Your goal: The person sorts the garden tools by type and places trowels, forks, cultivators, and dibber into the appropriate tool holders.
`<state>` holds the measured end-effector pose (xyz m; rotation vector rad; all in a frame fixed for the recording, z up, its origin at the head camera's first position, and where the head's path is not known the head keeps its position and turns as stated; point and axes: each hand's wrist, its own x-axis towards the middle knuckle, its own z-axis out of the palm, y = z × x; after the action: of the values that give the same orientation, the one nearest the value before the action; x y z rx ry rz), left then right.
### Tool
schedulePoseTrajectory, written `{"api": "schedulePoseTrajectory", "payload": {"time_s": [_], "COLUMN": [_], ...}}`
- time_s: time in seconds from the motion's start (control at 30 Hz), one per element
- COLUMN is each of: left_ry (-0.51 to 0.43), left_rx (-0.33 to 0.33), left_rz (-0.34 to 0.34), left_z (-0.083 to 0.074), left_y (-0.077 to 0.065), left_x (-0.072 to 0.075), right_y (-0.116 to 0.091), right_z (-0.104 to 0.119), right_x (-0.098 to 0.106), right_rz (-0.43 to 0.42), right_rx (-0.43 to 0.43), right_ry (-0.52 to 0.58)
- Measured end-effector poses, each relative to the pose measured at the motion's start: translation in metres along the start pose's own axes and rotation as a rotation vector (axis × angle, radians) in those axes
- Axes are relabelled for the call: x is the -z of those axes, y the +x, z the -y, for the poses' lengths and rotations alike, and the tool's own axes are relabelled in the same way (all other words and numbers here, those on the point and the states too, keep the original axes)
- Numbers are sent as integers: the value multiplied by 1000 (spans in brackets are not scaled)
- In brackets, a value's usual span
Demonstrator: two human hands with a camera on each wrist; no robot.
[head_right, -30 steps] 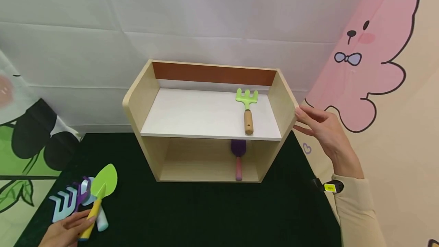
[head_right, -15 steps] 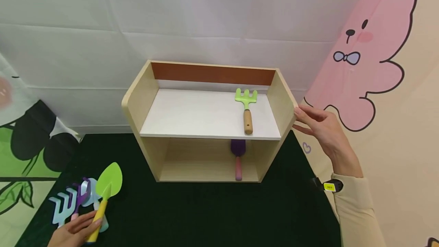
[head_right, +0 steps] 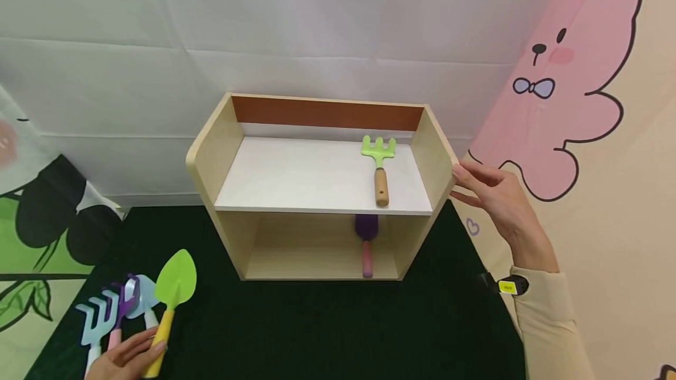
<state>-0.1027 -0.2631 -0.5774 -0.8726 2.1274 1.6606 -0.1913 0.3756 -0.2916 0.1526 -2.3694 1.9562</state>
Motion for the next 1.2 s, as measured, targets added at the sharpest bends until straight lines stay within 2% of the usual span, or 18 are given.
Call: {"api": "schedulePoseTrajectory", "payload": {"time_s": [0.3,0.63,0.87,1.2], "left_ry": [-72,-2,41,116], "left_rx": [15,-32,-96,-206], "left_rz": [14,42,53,60], "left_z": [0,-2,-6,-21], "left_y": [-10,-21,-32,-55], "left_x": [-13,-29,-44,-65], "right_y": [0,-1,-1,-2], "right_z": [0,1,1,0], "right_x": [-2,0,0,0], "right_rz": [1,-6,-3,-1], "right_rx": [3,-10,-9,-10], "right_ry": [13,-21,-11,15]}}
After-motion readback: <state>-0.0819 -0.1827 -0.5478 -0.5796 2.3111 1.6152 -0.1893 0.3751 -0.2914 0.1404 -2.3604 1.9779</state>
